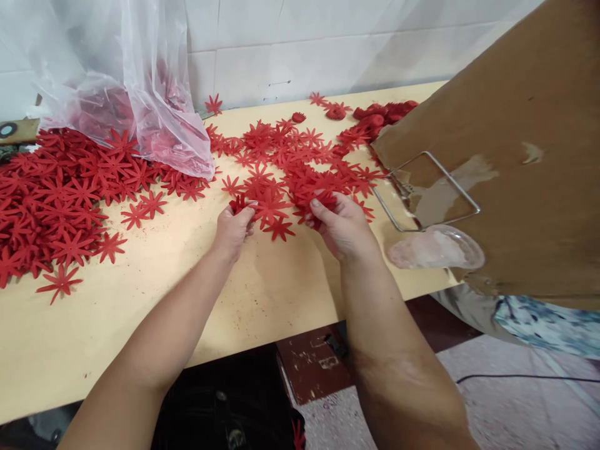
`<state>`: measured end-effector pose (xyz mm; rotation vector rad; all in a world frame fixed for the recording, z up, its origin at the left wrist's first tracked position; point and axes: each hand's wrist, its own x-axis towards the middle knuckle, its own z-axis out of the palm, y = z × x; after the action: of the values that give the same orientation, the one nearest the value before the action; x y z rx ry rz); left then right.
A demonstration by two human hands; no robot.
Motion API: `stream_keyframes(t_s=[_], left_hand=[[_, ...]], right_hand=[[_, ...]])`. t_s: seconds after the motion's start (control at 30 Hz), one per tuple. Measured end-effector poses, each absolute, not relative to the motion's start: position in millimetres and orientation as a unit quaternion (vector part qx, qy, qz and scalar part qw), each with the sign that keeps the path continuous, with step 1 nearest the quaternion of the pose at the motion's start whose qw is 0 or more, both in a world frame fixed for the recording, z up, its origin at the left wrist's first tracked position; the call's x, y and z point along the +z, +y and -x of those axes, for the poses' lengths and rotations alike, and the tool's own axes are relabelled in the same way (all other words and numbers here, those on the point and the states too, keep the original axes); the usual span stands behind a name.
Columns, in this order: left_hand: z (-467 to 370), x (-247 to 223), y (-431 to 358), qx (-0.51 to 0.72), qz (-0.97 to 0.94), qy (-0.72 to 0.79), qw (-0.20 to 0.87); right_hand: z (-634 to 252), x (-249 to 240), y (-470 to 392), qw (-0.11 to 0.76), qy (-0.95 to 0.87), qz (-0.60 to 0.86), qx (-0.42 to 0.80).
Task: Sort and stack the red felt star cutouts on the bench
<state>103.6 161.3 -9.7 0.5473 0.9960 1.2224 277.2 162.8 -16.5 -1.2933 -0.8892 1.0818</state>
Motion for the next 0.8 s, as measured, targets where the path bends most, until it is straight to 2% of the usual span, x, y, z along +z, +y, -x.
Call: stream_keyframes(t_s=[0.2, 0.43, 0.8], left_hand=[[-105.0, -12.0, 160.5, 0.54, -0.25, 0.432, 0.678], [-107.6, -9.0, 156.7, 0.519, -0.302, 0.454, 0.658], [-108.7, -10.6, 157.1, 0.52, -0.31, 0.464, 0.647]], right_hand=[[-267.6, -12.0, 162.8, 0.566, -0.424, 0.567, 0.422], [-236.0, -2.4, 154.8, 0.491, -0.524, 0.503, 0.481], [-245.0, -13.0, 177.7, 0.602, -0.388, 0.545, 0.436]])
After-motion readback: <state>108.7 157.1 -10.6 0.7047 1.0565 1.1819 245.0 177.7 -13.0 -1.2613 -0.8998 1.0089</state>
